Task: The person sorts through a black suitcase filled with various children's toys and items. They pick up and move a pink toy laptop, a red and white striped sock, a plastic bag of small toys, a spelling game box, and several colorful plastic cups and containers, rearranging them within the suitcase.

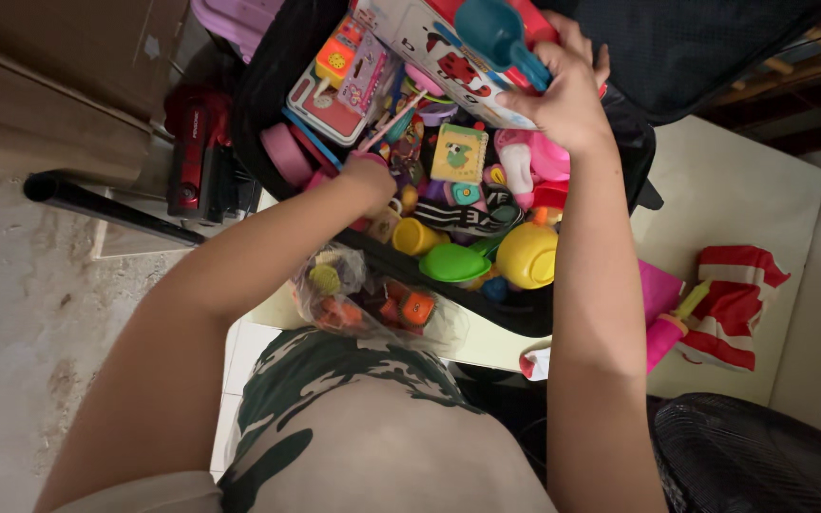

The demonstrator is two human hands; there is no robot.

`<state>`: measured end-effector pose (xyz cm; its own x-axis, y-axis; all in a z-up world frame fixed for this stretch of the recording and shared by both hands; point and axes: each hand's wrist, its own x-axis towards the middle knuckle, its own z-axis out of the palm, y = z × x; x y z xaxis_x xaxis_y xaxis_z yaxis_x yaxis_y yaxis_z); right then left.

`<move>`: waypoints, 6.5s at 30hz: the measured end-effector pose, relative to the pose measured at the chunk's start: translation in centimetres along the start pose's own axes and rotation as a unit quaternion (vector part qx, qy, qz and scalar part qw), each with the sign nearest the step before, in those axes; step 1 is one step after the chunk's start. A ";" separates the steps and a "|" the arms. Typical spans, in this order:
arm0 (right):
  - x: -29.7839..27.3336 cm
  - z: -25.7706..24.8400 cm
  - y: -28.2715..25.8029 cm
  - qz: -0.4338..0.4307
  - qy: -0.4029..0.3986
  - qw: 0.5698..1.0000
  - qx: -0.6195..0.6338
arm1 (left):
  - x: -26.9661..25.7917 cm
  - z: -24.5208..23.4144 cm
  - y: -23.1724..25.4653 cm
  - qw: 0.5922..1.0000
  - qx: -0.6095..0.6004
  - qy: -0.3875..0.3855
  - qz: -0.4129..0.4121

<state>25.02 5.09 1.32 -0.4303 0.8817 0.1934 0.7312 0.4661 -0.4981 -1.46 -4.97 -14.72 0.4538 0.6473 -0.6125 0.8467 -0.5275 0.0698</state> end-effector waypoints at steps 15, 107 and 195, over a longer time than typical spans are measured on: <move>0.0 0.1 1.3 -0.010 0.012 1.000 0.001 | -1.9 0.5 0.1 0.991 0.076 0.107 -0.024; -0.3 0.6 1.2 -0.005 0.016 1.000 0.005 | -4.4 0.6 -11.0 0.961 -0.158 0.081 -0.214; -0.3 0.9 1.6 -0.014 0.028 0.999 -0.016 | -7.7 -3.8 -4.2 0.843 -0.231 0.446 0.193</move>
<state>25.80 5.50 -0.26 -0.4212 0.8706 0.2542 0.7366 0.4919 -0.4642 -7.41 -5.62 -7.32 0.5753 0.7408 0.3468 0.5120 -0.6568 0.5536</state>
